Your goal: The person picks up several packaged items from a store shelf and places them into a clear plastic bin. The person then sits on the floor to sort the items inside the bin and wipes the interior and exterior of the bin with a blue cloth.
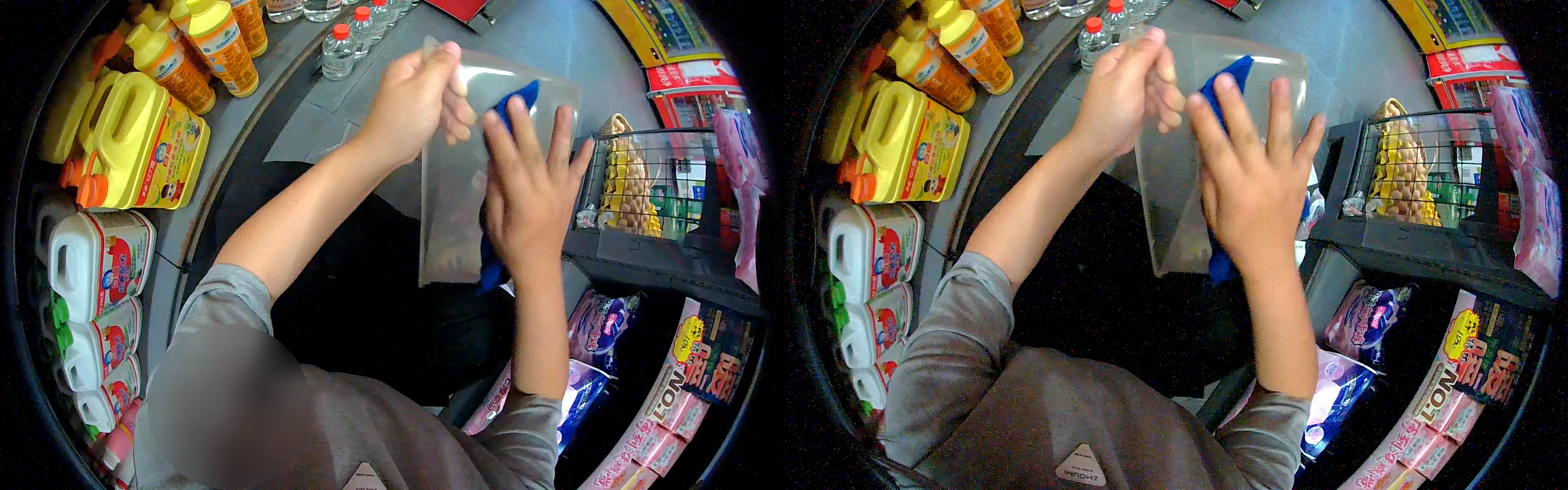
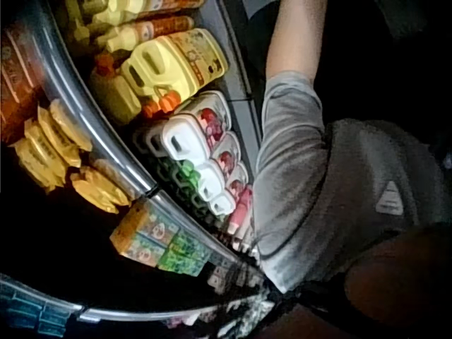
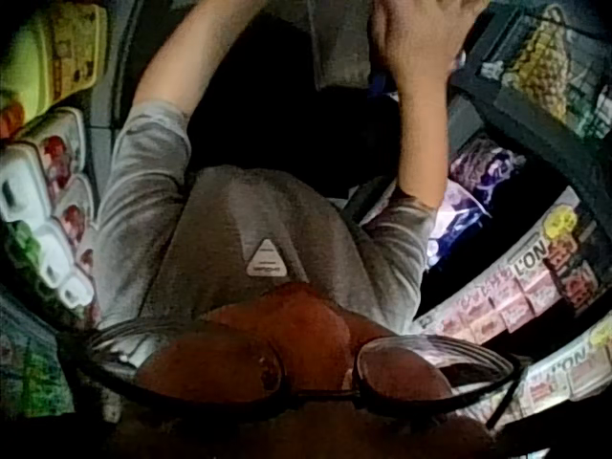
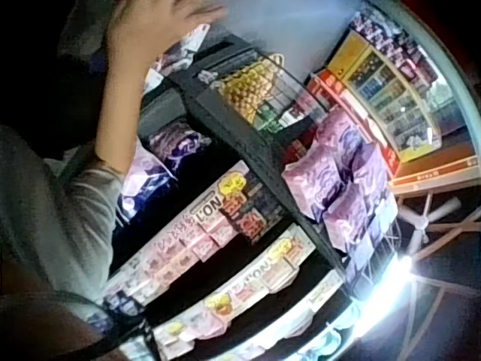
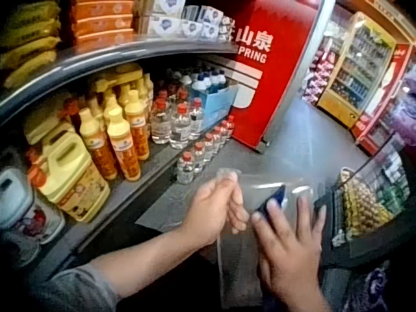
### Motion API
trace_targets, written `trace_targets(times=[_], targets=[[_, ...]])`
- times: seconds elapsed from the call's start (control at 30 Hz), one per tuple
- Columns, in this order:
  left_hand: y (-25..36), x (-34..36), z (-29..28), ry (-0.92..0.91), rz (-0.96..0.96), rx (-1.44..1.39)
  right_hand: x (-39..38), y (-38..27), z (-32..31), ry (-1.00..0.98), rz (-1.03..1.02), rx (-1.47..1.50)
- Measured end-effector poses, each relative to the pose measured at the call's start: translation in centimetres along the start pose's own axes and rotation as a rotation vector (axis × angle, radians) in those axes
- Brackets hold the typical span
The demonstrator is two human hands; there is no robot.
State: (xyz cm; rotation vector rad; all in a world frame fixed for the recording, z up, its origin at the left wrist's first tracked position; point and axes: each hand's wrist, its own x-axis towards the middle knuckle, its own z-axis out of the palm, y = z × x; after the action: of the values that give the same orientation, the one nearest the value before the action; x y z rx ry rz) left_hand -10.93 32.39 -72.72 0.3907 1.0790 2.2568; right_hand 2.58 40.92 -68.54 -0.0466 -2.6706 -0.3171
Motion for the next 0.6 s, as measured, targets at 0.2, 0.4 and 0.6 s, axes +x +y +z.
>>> trace_targets(times=[0.2,0.4,0.6], targets=[[0.1,-0.7,0.5,-0.181,0.031,0.174,2.8,3.2,-0.2,0.105,0.023,0.054],[1.2,-1.4,0.4,-0.224,0.022,0.236,1.7,0.3,0.1,0.135,0.043,-0.026],[-0.6,-0.9,0.5,-0.143,0.132,0.166,-0.9,-2.5,1.7,0.002,-0.052,0.081]])
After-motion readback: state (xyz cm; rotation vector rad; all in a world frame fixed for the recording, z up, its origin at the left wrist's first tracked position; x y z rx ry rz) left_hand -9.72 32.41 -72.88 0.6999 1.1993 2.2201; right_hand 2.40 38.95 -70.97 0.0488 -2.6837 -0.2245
